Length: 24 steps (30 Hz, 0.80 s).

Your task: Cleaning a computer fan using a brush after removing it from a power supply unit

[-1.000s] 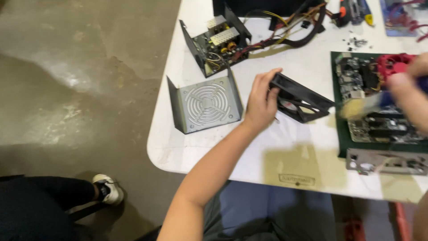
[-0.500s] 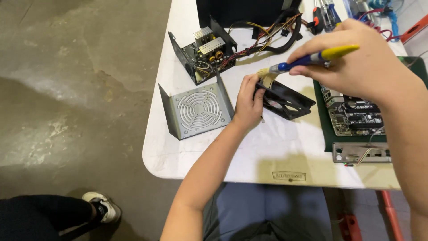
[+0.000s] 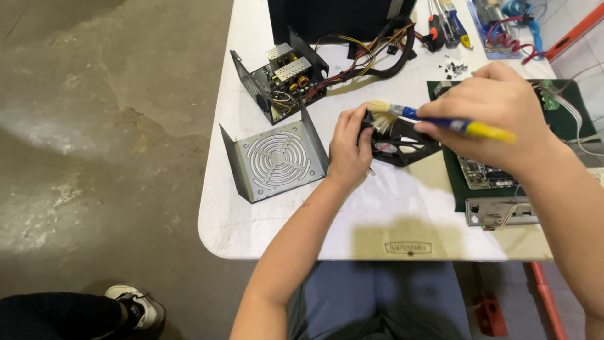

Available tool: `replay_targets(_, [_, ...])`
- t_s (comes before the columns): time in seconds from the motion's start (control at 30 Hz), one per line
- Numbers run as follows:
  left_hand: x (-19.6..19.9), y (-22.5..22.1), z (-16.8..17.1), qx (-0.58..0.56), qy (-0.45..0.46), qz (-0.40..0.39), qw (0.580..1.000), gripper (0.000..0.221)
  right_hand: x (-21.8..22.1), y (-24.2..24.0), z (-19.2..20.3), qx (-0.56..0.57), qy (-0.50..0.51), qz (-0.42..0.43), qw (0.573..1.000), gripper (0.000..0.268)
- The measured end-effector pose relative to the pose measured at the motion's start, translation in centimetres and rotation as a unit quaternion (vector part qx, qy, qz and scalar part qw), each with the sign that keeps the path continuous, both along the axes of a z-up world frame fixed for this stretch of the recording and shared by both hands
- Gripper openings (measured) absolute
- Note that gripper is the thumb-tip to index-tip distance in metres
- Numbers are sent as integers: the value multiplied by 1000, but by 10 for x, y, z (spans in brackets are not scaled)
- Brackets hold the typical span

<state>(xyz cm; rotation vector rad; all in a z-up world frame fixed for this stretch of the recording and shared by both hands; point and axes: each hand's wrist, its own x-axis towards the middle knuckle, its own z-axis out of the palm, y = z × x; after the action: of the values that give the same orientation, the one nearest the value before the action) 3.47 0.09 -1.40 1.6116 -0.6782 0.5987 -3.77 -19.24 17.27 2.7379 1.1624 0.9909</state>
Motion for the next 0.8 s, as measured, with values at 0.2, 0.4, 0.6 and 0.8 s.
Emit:
replay_targets(0.2, [-5,1,4,17,19,31,999,37,-19,-19,-3,-40,-191,1,981,12])
replay_targets(0.4, [-10,1,5,42,22,48,998,39,-15,-2,-40,66,-138,64,986,25])
replay_targets(0.6, [-9,-1,7,2,34,46,998,36,-4,-3,-55,6,-185,94,978,13])
replay_targets(0.8, [-13,-2,9,27,21,64,997,36,-21,-6,-70,120,-233,43,964,21])
